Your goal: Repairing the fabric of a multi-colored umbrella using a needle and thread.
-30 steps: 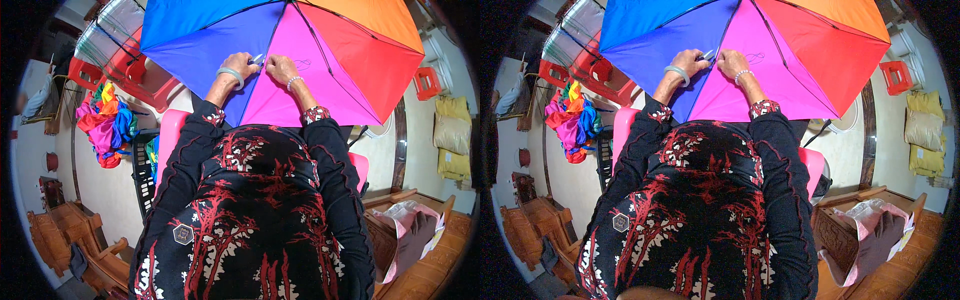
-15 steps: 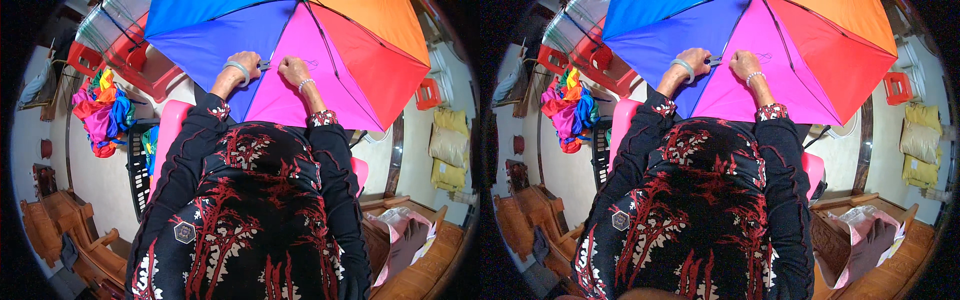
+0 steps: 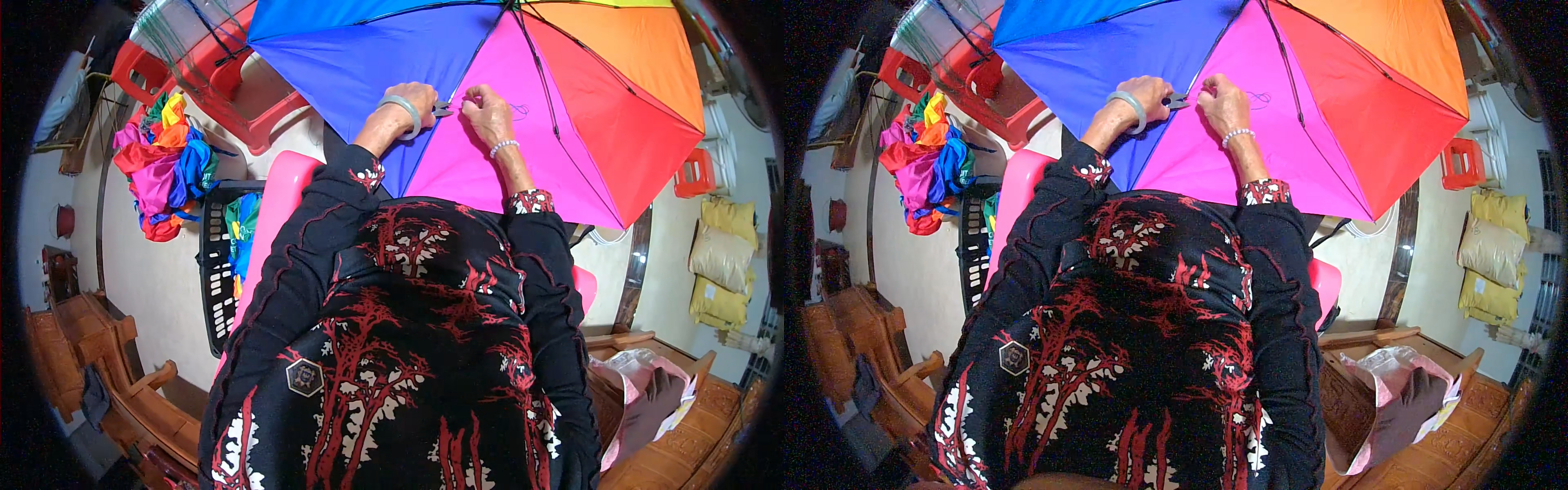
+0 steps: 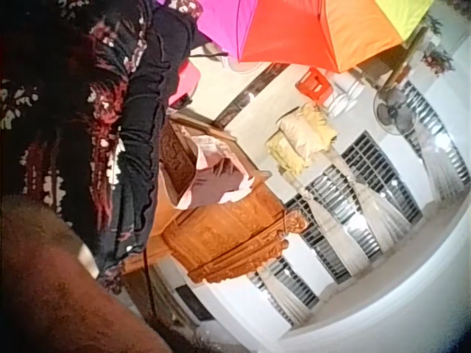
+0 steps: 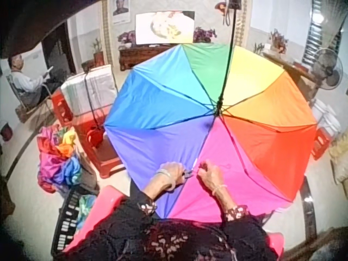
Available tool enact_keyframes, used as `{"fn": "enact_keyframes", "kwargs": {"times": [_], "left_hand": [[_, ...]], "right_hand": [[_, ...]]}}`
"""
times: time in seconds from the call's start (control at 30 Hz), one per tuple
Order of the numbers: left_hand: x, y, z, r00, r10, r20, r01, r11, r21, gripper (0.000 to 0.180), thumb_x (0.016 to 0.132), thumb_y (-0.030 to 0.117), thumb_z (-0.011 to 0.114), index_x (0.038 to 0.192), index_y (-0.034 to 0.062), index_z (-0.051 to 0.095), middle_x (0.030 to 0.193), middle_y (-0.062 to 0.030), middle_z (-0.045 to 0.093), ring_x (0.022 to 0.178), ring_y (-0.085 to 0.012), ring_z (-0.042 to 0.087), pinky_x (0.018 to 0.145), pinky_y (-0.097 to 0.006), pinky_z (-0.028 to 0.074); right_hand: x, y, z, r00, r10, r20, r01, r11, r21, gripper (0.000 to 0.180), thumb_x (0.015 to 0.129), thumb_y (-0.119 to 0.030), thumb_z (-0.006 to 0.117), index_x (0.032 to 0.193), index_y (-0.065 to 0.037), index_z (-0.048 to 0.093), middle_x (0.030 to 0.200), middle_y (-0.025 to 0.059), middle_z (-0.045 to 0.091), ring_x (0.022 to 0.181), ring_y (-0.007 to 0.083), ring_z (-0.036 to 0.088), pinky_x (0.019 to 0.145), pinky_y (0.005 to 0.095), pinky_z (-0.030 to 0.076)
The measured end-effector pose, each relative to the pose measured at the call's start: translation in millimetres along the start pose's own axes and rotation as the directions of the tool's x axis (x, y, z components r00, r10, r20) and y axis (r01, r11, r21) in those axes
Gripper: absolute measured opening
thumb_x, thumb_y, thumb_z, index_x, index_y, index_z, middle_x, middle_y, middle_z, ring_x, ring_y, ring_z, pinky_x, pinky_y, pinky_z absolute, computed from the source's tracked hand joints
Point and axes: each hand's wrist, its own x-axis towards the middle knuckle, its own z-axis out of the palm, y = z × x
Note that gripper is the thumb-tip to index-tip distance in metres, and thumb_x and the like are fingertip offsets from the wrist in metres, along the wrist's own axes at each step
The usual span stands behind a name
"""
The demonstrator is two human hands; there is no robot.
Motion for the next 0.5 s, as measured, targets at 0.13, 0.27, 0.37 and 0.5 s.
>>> {"fn": "enact_keyframes", "kwargs": {"times": [0.13, 0.27, 0.37, 0.5], "left_hand": [[-1, 2, 2, 0.999, -0.011, 0.03, 0.011, 1.0, 0.01, 0.021, 0.066, 0.015, 0.059, 0.085, 0.0062, 0.062, 0.085, -0.015, 0.061, 0.081, -0.0311, 0.059, 0.069, -0.039, 0.047], [-1, 2, 3, 1.0, -0.013, -0.007, 0.013, 1.0, 0.015, 0.02, 0.066, 0.014, 0.059, 0.084, 0.0059, 0.062, 0.084, -0.0155, 0.061, 0.081, -0.0311, 0.059, 0.069, -0.039, 0.047], [-1, 1, 7, 0.996, 0.045, -0.075, -0.04, 0.997, 0.065, 0.016, 0.07, 0.014, 0.056, 0.082, 0.0066, 0.062, 0.082, -0.0149, 0.062, 0.08, -0.0304, 0.06, 0.067, -0.039, 0.048], [0, 6, 13, 0.983, 0.097, -0.154, -0.072, 0.984, 0.161, 0.017, 0.075, 0.016, 0.049, 0.08, 0.0075, 0.063, 0.08, -0.0146, 0.062, 0.077, -0.03, 0.06, 0.066, -0.04, 0.048]], "right_hand": [[-4, 0, 11, 0.987, -0.119, 0.106, 0.145, 0.948, -0.282, 0.013, 0.068, -0.015, 0.058, 0.074, -0.004, 0.058, 0.065, 0.0121, 0.059, 0.064, 0.0213, 0.059, 0.061, 0.0317, 0.046], [4, 3, 12, 0.985, -0.042, 0.167, 0.091, 0.952, -0.292, 0.013, 0.067, -0.015, 0.058, 0.072, -0.003, 0.058, 0.065, 0.0135, 0.06, 0.062, 0.0236, 0.059, 0.06, 0.0332, 0.046], [4, 3, 11, 0.983, 0.027, 0.181, -0.001, 0.99, -0.142, 0.014, 0.066, -0.016, 0.058, 0.071, -0.002, 0.058, 0.065, 0.0147, 0.059, 0.061, 0.0255, 0.059, 0.059, 0.0348, 0.046], [6, 1, 13, 0.98, 0.074, 0.186, -0.063, 0.996, -0.067, 0.016, 0.066, -0.017, 0.056, 0.07, -0.002, 0.058, 0.067, 0.0174, 0.059, 0.065, 0.0314, 0.058, 0.061, 0.04, 0.045]]}}
